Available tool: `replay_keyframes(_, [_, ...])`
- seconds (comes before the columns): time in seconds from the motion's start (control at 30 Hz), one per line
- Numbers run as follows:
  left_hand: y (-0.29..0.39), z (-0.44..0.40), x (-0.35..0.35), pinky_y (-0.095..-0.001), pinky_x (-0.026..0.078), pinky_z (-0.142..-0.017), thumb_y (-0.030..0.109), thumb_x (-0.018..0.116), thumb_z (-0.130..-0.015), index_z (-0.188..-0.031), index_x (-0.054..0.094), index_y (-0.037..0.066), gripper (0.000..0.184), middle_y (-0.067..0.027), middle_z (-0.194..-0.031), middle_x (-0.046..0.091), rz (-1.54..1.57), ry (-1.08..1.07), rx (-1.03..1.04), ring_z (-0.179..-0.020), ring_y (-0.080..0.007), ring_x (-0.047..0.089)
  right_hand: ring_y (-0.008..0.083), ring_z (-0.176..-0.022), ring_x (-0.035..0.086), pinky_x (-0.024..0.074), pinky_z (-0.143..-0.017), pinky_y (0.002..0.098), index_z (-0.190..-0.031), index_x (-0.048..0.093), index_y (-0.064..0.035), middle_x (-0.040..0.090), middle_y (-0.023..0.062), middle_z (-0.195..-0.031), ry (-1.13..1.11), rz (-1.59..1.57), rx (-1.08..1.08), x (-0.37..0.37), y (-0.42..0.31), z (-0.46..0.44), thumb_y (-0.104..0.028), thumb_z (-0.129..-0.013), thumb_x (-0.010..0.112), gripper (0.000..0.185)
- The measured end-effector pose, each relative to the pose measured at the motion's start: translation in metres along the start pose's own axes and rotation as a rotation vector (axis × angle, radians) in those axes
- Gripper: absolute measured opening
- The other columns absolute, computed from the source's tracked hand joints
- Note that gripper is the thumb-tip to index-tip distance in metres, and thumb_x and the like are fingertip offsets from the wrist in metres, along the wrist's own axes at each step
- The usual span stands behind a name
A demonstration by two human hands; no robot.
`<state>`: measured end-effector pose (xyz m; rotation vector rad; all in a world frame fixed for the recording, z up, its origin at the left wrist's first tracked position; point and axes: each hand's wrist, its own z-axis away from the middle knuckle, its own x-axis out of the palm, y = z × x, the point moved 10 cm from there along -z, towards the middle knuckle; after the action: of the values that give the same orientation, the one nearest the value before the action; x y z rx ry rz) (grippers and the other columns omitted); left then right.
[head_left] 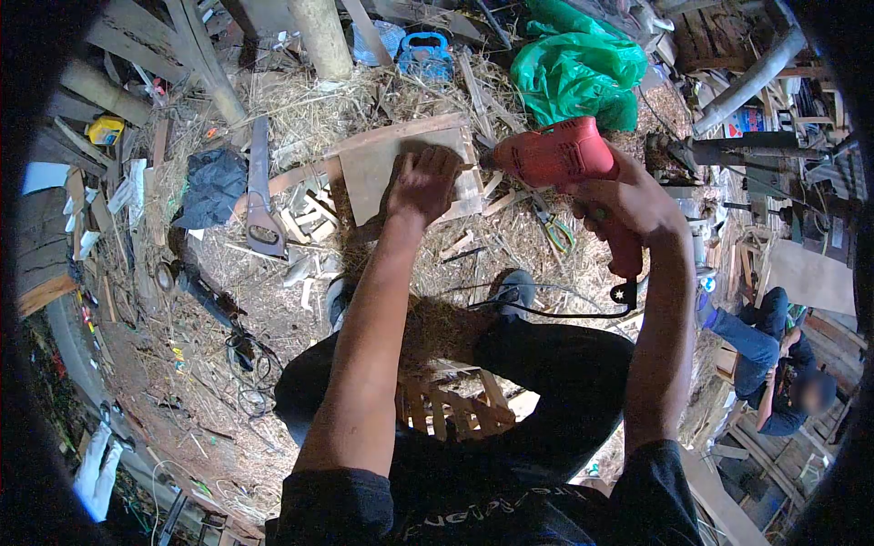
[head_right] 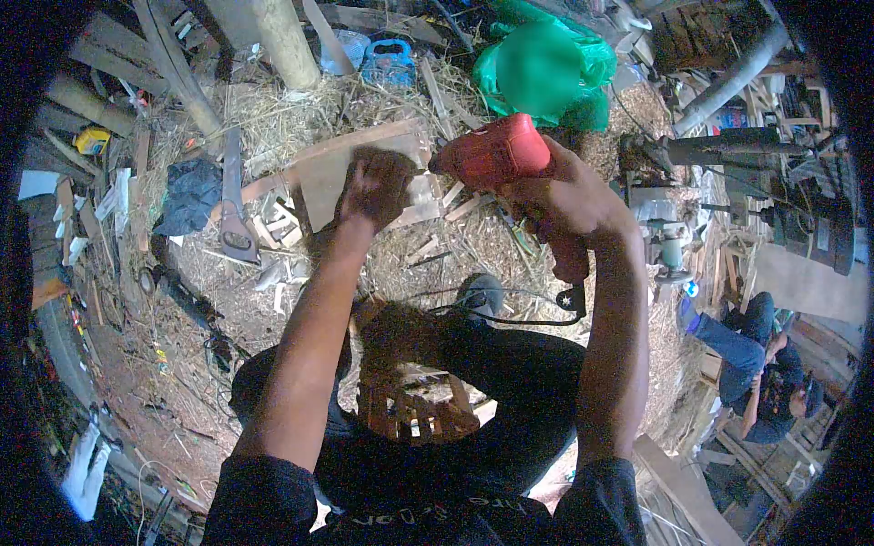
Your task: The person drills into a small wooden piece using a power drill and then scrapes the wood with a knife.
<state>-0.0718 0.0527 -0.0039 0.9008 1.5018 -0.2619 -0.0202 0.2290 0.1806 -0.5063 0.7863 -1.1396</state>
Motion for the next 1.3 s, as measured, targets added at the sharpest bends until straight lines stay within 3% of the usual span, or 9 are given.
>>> replay_keyframes(0.1, [0.000, 0.000, 0.005, -0.0499, 0.039, -0.101, 0.027, 0.074, -0.076, -0.119, 0.055, 0.012, 0.050, -0.0101, -0.122, 0.057, -0.012, -0.110, -0.053, -0.120, -0.0299, 0.051, 0.0122, -0.063, 0.059, 0.0484, -0.052, 0.0272, -0.132, 0.052, -0.0060, 0.065, 0.0041, -0.084, 0.019, -0.003, -0.020, 0.000, 0.001, -0.002, -0.008, -0.082, 0.069, 0.053])
replay_keyframes(0.4, [0.006, 0.003, -0.007, -0.0486, 0.037, -0.103, 0.026, 0.068, -0.085, -0.119, 0.058, 0.014, 0.038, -0.0095, -0.125, 0.056, -0.046, 0.051, 0.001, -0.122, -0.0289, 0.051, 0.0120, -0.060, 0.058, 0.0471, -0.051, 0.0270, -0.121, 0.058, -0.0052, 0.064, 0.0049, -0.079, 0.046, 0.027, -0.017, -0.003, 0.007, -0.005, -0.011, -0.080, 0.070, 0.043])
replay_keyframes(0.5, [0.005, 0.002, -0.006, -0.0484, 0.037, -0.103, 0.027, 0.067, -0.087, -0.120, 0.058, 0.014, 0.037, -0.0089, -0.126, 0.056, -0.059, -0.013, -0.023, -0.123, -0.0289, 0.050, 0.0123, -0.059, 0.058, 0.0468, -0.051, 0.0271, -0.120, 0.058, -0.0050, 0.064, 0.0049, -0.078, 0.035, 0.019, -0.046, -0.004, 0.011, -0.009, -0.011, -0.081, 0.070, 0.042])
replay_keyframes(0.6, [0.006, 0.001, -0.008, -0.0483, 0.037, -0.102, 0.028, 0.068, -0.085, -0.120, 0.058, 0.014, 0.039, -0.0086, -0.126, 0.056, -0.054, -0.059, -0.021, -0.123, -0.0282, 0.050, 0.0126, -0.058, 0.058, 0.0467, -0.050, 0.0274, -0.121, 0.057, -0.0051, 0.064, 0.0047, -0.078, 0.049, 0.023, -0.051, -0.001, 0.005, -0.005, -0.010, -0.081, 0.070, 0.042])
replay_keyframes(0.7, [0.003, 0.001, -0.004, -0.0516, 0.036, -0.104, 0.034, 0.075, -0.077, -0.124, 0.057, 0.015, 0.054, -0.0119, -0.127, 0.058, 0.058, -0.092, -0.024, -0.123, -0.0337, 0.051, 0.0128, -0.056, 0.058, 0.0466, -0.049, 0.0277, -0.121, 0.057, -0.0057, 0.064, 0.0044, -0.077, 0.040, 0.038, -0.035, 0.000, 0.005, -0.004, -0.010, -0.081, 0.070, 0.042])
replay_keyframes(0.93, [0.004, -0.001, -0.003, -0.0501, 0.038, -0.101, 0.032, 0.073, -0.079, -0.121, 0.057, 0.014, 0.048, -0.0126, -0.123, 0.057, -0.014, -0.080, -0.028, -0.119, -0.0327, 0.052, 0.0127, -0.055, 0.058, 0.0465, -0.047, 0.0278, -0.123, 0.056, -0.0061, 0.064, 0.0050, -0.076, 0.008, 0.066, -0.120, 0.003, 0.000, -0.008, -0.013, -0.083, 0.070, 0.043])
replay_keyframes(1.0, [0.001, -0.001, 0.002, -0.0480, 0.038, -0.101, 0.029, 0.070, -0.083, -0.120, 0.055, 0.011, 0.044, -0.0111, -0.122, 0.055, -0.029, -0.146, -0.060, -0.119, -0.0303, 0.051, 0.0126, -0.055, 0.057, 0.0464, -0.047, 0.0278, -0.124, 0.055, -0.0064, 0.064, 0.0051, -0.076, -0.009, 0.057, -0.102, 0.004, 0.000, -0.008, -0.013, -0.083, 0.071, 0.044])
replay_keyframes(1.1, [0.005, 0.000, -0.006, -0.0489, 0.038, -0.101, 0.027, 0.070, -0.083, -0.119, 0.055, 0.010, 0.043, -0.0125, -0.121, 0.054, -0.026, -0.022, 0.014, -0.119, -0.0320, 0.051, 0.0123, -0.055, 0.057, 0.0462, -0.047, 0.0275, -0.126, 0.054, -0.0072, 0.063, 0.0049, -0.076, -0.031, 0.037, -0.086, 0.005, 0.002, -0.009, -0.014, -0.083, 0.072, 0.047])
replay_keyframes(1.3, [0.001, -0.001, 0.000, -0.0508, 0.037, -0.102, 0.027, 0.071, -0.081, -0.119, 0.054, 0.011, 0.044, -0.0114, -0.121, 0.054, 0.006, -0.105, -0.032, -0.121, -0.0323, 0.050, 0.0122, -0.054, 0.056, 0.0461, -0.047, 0.0272, -0.129, 0.052, -0.0082, 0.064, 0.0050, -0.077, -0.032, 0.010, -0.019, 0.006, 0.006, -0.008, -0.012, -0.083, 0.071, 0.050])
